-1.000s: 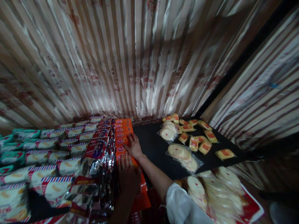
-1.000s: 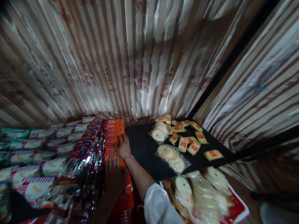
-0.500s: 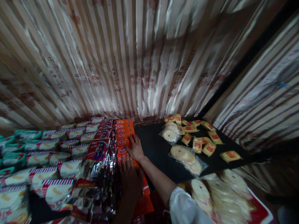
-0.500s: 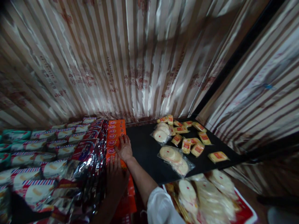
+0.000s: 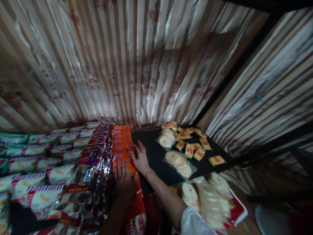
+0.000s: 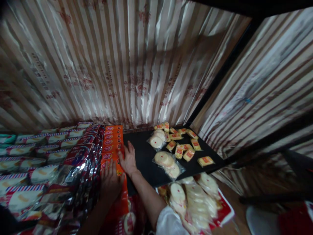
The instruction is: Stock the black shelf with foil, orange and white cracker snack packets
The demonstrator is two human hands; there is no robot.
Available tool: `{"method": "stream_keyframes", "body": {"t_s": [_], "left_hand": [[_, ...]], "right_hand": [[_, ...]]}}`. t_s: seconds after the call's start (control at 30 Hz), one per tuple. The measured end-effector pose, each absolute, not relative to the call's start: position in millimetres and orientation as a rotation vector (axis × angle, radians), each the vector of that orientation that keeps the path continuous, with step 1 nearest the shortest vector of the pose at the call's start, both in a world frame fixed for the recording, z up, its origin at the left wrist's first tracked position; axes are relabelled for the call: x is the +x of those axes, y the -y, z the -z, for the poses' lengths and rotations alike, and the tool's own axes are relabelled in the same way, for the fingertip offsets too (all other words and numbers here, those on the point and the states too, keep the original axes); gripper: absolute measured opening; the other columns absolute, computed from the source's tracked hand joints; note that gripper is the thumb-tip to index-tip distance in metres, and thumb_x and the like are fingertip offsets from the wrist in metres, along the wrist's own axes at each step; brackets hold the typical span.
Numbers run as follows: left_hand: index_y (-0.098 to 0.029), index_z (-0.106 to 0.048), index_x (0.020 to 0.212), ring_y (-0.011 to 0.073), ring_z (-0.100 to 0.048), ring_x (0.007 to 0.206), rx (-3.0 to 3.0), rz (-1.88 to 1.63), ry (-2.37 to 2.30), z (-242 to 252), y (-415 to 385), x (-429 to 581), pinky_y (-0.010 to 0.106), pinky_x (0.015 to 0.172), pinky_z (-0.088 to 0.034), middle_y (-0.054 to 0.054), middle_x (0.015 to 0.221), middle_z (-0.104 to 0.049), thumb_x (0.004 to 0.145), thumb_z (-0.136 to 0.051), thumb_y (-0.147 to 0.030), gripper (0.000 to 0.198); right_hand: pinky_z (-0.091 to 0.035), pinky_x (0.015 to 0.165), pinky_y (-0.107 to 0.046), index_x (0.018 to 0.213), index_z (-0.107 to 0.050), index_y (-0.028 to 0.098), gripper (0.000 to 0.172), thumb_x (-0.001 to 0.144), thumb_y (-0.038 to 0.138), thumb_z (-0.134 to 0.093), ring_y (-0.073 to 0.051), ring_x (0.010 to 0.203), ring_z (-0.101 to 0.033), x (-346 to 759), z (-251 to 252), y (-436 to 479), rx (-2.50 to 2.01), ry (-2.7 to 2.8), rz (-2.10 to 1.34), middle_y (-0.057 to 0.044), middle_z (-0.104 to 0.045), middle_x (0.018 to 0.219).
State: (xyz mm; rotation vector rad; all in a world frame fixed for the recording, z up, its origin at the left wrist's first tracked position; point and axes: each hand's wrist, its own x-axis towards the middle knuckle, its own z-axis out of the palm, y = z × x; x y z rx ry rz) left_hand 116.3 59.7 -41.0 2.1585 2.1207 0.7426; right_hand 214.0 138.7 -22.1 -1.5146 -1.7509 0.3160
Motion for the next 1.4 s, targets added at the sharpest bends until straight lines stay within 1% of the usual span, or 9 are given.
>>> {"method": "stream_keyframes", "body": {"t_s": [0.1,0.3,0.53,0.67,0.83,0.9,1.07,1.27,1.4], "left_hand": [[-0.007,-0.05,0.126,0.0345,-0.032,0.131,2.188,-0.702,-2.129,39.7,-60.1,117.0,0.052,0.107,-0.024,0.018,0.132,-0.05,0.08,-0.045,-0.036,0.055],[-0.004,-0.049,0.127,0.0351,-0.031,0.131,2.189,-0.656,-2.181,37.4,-60.9,116.6,0.051,0.105,-0.028,0.021,0.137,-0.042,0.081,-0.044,-0.041,0.06],[-0.003,-0.044,0.131,0.0349,-0.031,0.132,2.278,-0.58,-2.161,36.1,-58.0,113.9,0.051,0.109,-0.022,0.023,0.136,-0.043,0.081,-0.044,-0.045,0.065],[0.001,-0.044,0.129,0.0341,-0.024,0.135,2.274,-0.611,-2.114,31.1,-57.0,113.8,0.05,0.111,-0.019,0.024,0.141,-0.035,0.083,-0.042,-0.039,0.06],[-0.004,-0.047,0.128,0.0291,-0.015,0.138,2.28,-0.793,-2.037,12.9,-48.2,124.6,0.046,0.111,-0.024,0.018,0.144,-0.033,0.084,-0.04,-0.028,0.051],[-0.005,-0.052,0.123,0.0273,-0.018,0.138,2.29,-0.839,-1.953,7.0,-39.4,134.7,0.042,0.11,-0.029,0.017,0.142,-0.039,0.082,-0.04,-0.022,0.045],[-0.011,-0.061,0.11,0.0218,-0.043,0.126,2.295,-0.868,-1.651,5.7,-9.5,164.2,0.038,0.103,-0.041,0.011,0.13,-0.054,0.083,-0.034,-0.015,0.038],[-0.015,-0.065,0.101,0.018,-0.053,0.116,2.219,-0.777,-1.479,-1.4,7.2,185.5,0.033,0.1,-0.045,0.009,0.127,-0.056,0.082,-0.035,-0.012,0.036],[-0.013,-0.064,0.105,0.018,-0.054,0.115,2.15,-0.745,-1.436,-9.4,-3.9,206.0,0.033,0.101,-0.043,0.011,0.126,-0.057,0.08,-0.037,-0.01,0.036]], "right_hand": [[-0.038,0.103,-0.043,0.114,-0.06,0.015,0.037,0.086,0.035,-0.046,-0.025,0.126,-0.04,232.4,20.1,-104.2,-1.471,1.67,-0.33,-0.015,-0.045,0.136],[-0.042,0.1,-0.044,0.11,-0.061,0.02,0.03,0.085,0.03,-0.047,-0.023,0.12,-0.048,270.1,25.9,-28.2,-1.495,1.532,-0.37,-0.012,-0.053,0.128],[-0.048,0.093,-0.045,0.103,-0.064,0.02,0.028,0.086,0.031,-0.045,-0.024,0.111,-0.056,306.7,34.7,32.8,-1.58,1.428,-0.345,-0.012,-0.06,0.119],[-0.048,0.093,-0.043,0.104,-0.064,0.02,0.029,0.086,0.031,-0.044,-0.024,0.111,-0.056,319.6,35.8,55.6,-1.606,1.424,-0.334,-0.012,-0.061,0.118],[-0.049,0.093,-0.041,0.103,-0.065,0.02,0.029,0.086,0.03,-0.044,-0.023,0.109,-0.058,326.5,31.7,65.3,-1.605,1.403,-0.336,-0.011,-0.064,0.113],[-0.049,0.093,-0.042,0.103,-0.065,0.02,0.029,0.086,0.029,-0.043,-0.023,0.109,-0.058,328.4,30.0,63.5,-1.608,1.392,-0.334,-0.011,-0.063,0.114],[-0.048,0.093,-0.045,0.102,-0.065,0.02,0.028,0.084,0.029,-0.045,-0.024,0.109,-0.057,336.7,28.7,53.6,-1.589,1.347,-0.298,-0.012,-0.062,0.115],[-0.048,0.093,-0.046,0.103,-0.064,0.018,0.03,0.085,0.028,-0.043,-0.024,0.109,-0.057,356.1,27.8,45.9,-1.585,1.343,-0.265,-0.013,-0.062,0.116],[-0.048,0.092,-0.046,0.104,-0.064,0.018,0.03,0.085,0.03,-0.044,-0.024,0.11,-0.057,371.2,25.1,40.7,-1.589,1.303,-0.263,-0.013,-0.06,0.118]]}}
